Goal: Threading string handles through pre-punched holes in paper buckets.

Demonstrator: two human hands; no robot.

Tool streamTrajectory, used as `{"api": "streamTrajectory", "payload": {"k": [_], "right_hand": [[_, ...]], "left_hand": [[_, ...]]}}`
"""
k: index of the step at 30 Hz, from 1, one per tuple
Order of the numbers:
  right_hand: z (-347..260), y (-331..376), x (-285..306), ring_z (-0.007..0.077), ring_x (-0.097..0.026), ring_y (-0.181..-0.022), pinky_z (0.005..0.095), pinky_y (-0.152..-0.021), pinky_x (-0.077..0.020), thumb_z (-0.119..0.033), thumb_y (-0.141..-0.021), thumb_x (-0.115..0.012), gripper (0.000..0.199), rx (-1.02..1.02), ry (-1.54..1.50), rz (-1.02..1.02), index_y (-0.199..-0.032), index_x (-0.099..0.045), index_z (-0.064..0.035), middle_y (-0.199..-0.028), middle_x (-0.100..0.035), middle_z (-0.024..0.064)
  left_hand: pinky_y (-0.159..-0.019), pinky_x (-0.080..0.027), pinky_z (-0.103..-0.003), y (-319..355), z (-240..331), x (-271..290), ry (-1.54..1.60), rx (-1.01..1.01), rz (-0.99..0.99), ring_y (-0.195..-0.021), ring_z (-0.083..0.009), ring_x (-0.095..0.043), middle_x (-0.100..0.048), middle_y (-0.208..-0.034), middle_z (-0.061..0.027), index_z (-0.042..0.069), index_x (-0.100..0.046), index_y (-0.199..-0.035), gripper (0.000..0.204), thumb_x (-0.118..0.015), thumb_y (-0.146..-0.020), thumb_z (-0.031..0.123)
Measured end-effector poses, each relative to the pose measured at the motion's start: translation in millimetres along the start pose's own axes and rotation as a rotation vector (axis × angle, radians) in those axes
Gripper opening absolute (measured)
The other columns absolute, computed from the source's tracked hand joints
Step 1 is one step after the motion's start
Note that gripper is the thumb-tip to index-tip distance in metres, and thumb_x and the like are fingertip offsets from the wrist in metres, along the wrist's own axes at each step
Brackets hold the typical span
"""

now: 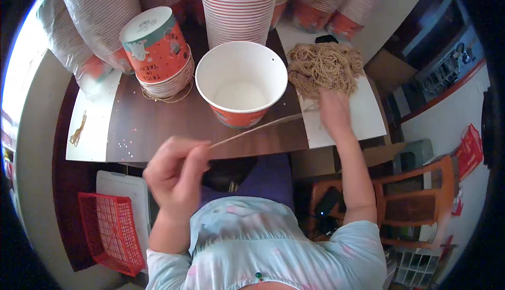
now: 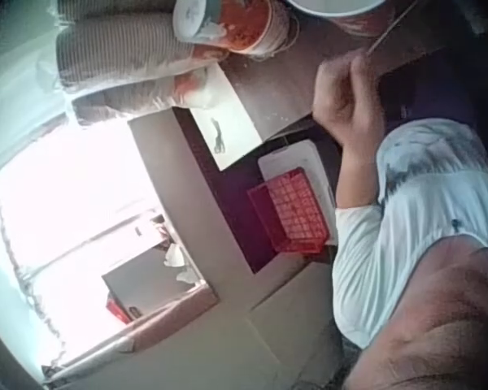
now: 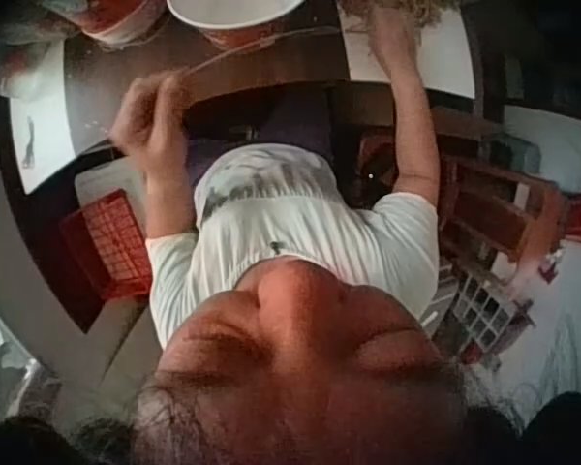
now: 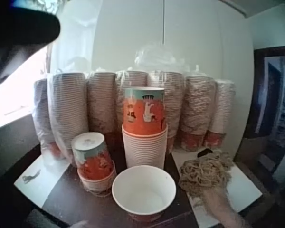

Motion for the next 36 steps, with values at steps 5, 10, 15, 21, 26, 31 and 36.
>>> {"api": "streamTrajectory", "payload": {"k": [5, 10, 15, 21, 26, 31, 36], "right_hand": [[-97, 58, 99, 0.0346, -0.051, -0.110, 0.0431, -0.098, -0.0389, -0.018, -0.066, -0.074, 0.058, 0.352, -0.225, 0.081, -0.118, -0.053, -0.0019, -0.113, -0.055, 0.0170], [-196, 93, 112, 0.0253, -0.058, -0.107, 0.0344, -0.092, -0.0438, -0.018, -0.075, -0.073, 0.055, 0.432, -1.192, -0.281, -0.122, -0.052, 0.0017, -0.114, -0.059, 0.0164], [-225, 106, 107, 0.0279, -0.064, -0.078, 0.0357, -0.062, -0.0520, -0.010, -0.083, -0.063, 0.032, 0.650, -0.946, -0.256, -0.113, -0.054, -0.0002, -0.095, -0.061, 0.0131], [-320, 152, 236, 0.0155, -0.049, -0.050, 0.0284, -0.042, -0.0417, -0.012, -0.081, -0.058, 0.020, 1.250, -0.713, 0.119, -0.099, -0.057, -0.0057, -0.064, -0.041, 0.0028], [-322, 161, 269, 0.0135, -0.044, -0.047, 0.0240, -0.037, -0.0372, -0.034, -0.084, -0.062, 0.080, 1.308, -0.492, 0.382, -0.148, -0.013, -0.0258, -0.084, -0.048, 0.0036], [-297, 138, 248, 0.0098, -0.034, -0.043, 0.0212, -0.037, -0.0285, -0.052, -0.081, -0.063, 0.048, 1.020, -0.433, -0.343, -0.094, -0.063, -0.0062, -0.074, -0.047, 0.0020], [-304, 138, 239, 0.0097, -0.034, -0.041, 0.0215, -0.037, -0.0289, -0.053, -0.080, -0.064, 0.049, 0.833, -0.895, -0.393, -0.087, -0.061, -0.0054, -0.074, -0.049, 0.0017]], "left_hand": [[-0.053, -0.044, -0.026, 24, 10, -10, -0.282, -0.109, -0.334, -0.059, -0.0186, -0.059, -0.061, -0.068, -0.0113, 0.000, -0.066, -0.078, 0.006, -0.065, -0.074, -0.005], [-0.055, -0.046, -0.029, 39, 7, -38, -0.165, -0.075, -0.513, -0.062, -0.0218, -0.059, -0.060, -0.069, -0.0113, -0.001, -0.065, -0.081, 0.006, -0.066, -0.075, -0.002], [-0.053, -0.044, -0.028, 44, 11, 3, -0.195, -0.082, -0.382, -0.059, -0.0200, -0.057, -0.061, -0.070, -0.0098, 0.001, -0.065, -0.080, 0.008, -0.066, -0.074, -0.004], [-0.048, -0.041, -0.029, 74, 72, 47, 0.049, -0.087, -0.184, -0.055, -0.0192, -0.054, -0.058, -0.066, -0.0073, 0.002, -0.059, -0.071, 0.006, -0.065, -0.071, 0.002], [-0.042, -0.038, -0.032, 70, 90, 65, 0.535, -0.300, -0.368, -0.049, -0.0215, -0.051, -0.057, -0.064, -0.0095, 0.000, -0.056, -0.065, 0.011, -0.066, -0.068, 0.000], [-0.055, -0.044, -0.032, 78, 70, 24, 0.456, -0.280, -0.646, -0.062, -0.0230, -0.055, -0.062, -0.076, -0.0126, -0.004, -0.064, -0.078, 0.006, -0.064, -0.076, 0.001], [-0.054, -0.044, -0.032, 83, 86, 36, 0.552, -0.296, -0.676, -0.059, -0.0237, -0.054, -0.061, -0.074, -0.0140, -0.006, -0.065, -0.078, 0.008, -0.063, -0.076, 0.001]]}}
Point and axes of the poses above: each hand's wrist, its own y-axis away from the middle knuckle, its own x-axis out of the back of the hand, z = x × y, the point moved 10 cm from there along -y, towards the middle knuckle
